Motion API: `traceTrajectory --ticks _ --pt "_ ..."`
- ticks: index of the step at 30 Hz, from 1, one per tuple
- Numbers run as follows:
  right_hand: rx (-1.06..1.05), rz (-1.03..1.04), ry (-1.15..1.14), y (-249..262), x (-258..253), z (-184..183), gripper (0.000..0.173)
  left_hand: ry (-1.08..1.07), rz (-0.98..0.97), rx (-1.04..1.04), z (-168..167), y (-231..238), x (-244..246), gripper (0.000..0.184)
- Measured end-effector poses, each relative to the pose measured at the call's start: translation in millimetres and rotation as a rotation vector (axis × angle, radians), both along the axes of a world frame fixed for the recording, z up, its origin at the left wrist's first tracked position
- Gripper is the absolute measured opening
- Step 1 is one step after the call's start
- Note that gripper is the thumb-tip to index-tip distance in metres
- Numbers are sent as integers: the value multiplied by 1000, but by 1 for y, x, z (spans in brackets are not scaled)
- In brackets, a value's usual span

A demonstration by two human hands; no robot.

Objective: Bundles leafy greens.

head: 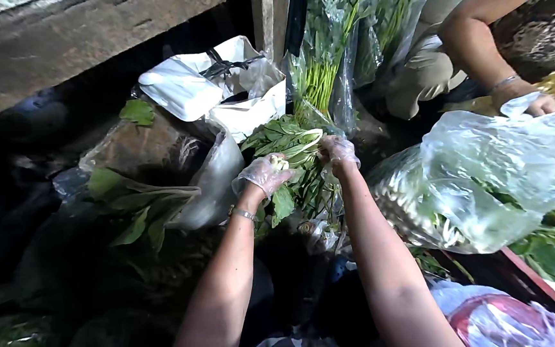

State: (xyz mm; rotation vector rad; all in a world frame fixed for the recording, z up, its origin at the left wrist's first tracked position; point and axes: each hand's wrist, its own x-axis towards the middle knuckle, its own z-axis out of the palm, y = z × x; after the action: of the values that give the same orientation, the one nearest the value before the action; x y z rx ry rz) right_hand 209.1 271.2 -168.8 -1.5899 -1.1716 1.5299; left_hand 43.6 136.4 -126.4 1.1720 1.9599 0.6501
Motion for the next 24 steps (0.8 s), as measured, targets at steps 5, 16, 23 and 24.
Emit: traceTrajectory --ticks 5,16,23,24 --pt "98 -37 4 -5 21 27 21 -19 22 8 -1 -3 -2 58" --pt "602 285 -443 -34 100 165 15 -215 80 97 11 -20 -1 49" --pt "574 995 -193 -51 76 185 14 -592 -7 334 -2 -17 2 40" --pt "519 1067 -142 -54 59 177 14 -569 -7 348 -1 -18 5 42"
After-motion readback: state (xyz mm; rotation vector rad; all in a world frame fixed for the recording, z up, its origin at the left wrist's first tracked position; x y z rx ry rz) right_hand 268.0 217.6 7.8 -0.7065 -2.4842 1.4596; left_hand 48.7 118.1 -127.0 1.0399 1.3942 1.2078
